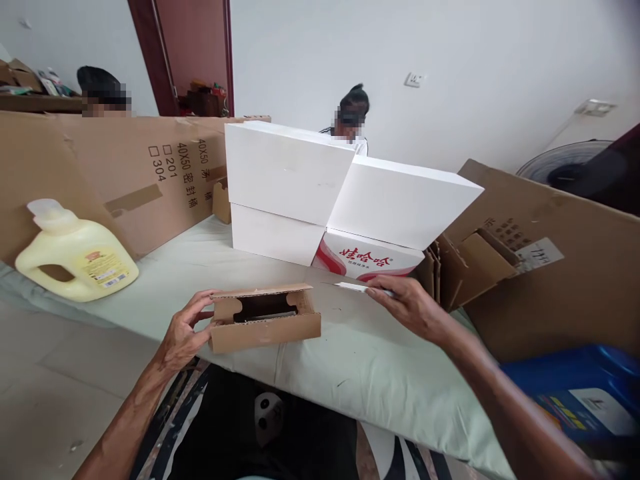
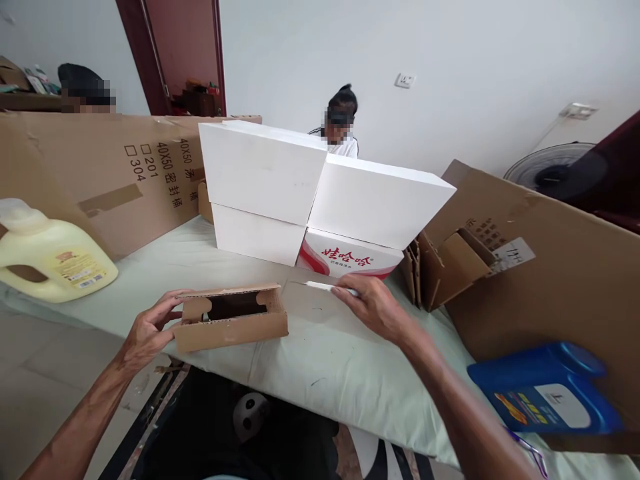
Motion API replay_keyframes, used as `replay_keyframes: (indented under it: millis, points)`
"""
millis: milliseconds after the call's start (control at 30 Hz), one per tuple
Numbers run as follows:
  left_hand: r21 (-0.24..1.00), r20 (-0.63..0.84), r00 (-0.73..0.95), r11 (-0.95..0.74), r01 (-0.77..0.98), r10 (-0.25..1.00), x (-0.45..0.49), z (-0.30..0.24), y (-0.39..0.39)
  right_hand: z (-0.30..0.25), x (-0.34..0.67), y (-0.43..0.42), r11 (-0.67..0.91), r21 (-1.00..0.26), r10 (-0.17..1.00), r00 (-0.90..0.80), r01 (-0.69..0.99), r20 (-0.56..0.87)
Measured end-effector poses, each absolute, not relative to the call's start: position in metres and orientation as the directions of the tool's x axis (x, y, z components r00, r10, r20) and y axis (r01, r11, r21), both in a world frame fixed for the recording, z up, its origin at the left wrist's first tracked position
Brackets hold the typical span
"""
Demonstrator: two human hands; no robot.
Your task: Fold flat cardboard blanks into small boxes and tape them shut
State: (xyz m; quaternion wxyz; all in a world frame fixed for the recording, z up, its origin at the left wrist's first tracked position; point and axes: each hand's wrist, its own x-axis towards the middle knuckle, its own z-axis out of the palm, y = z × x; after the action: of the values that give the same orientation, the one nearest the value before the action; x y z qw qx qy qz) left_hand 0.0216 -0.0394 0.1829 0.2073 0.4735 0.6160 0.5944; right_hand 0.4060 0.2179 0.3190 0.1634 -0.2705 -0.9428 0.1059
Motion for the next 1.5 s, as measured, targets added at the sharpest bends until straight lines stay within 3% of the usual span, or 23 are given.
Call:
replay_keyframes:
  millis: [100, 200, 300, 500, 700, 800, 1033, 1233, 1500]
  points:
    - [0.894, 0.331, -0.411, -0.142, 0.425, 0.849, 0.019, 0.19, -0.037, 0.233, 0.435, 0.212, 0.715, -0.37, 0.698, -0.582, 0.593, 0.416]
    - [0.848, 0.368, -0.369, -0.145, 0.51, 0.853, 0.017, 0.195, -0.037, 0.15, 0.445, 0.188, 0.685, -0.383, 0.722, -0.505, 0.62, 0.473]
    - [0.76, 0.464, -0.305, -0.196, 0.62, 0.832, 0.019, 0.202, -0.037, 0.109, 0.447, 0.173, 0.686, -0.399, 0.72, -0.487, 0.608, 0.495]
    - [0.572, 0.649, -0.204, -0.293, 0.766, 0.733, 0.033, 0.212, -0.039, 0.164, 0.41, 0.175, 0.683, -0.615, 0.728, -0.443, 0.394, 0.524]
    - [0.5, 0.712, -0.219, -0.263, 0.825, 0.667, 0.046, 0.22, -0.051, 0.233, 0.334, 0.154, 0.792, -0.603, 0.534, -0.589, 0.096, 0.607]
    - [0.521, 0.718, -0.281, -0.224, 0.824, 0.637, 0.048, 0.217, -0.062, 0.239, 0.323, 0.143, 0.748, -0.663, 0.516, -0.646, 0.021, 0.562]
    - [0.678, 0.661, -0.444, -0.229, 0.699, 0.605, 0.056, 0.199, -0.074, 0.223, 0.331, 0.133, 0.688, -0.726, 0.5, -0.743, 0.029, 0.444]
    - [0.543, 0.712, -0.23, -0.314, 0.779, 0.664, 0.047, 0.223, -0.086, 0.214, 0.328, 0.133, 0.77, -0.636, 0.464, -0.723, 0.044, 0.512]
    - [0.583, 0.642, -0.146, -0.355, 0.731, 0.753, 0.034, 0.235, -0.103, 0.202, 0.318, 0.136, 0.816, -0.579, 0.421, -0.694, 0.007, 0.584]
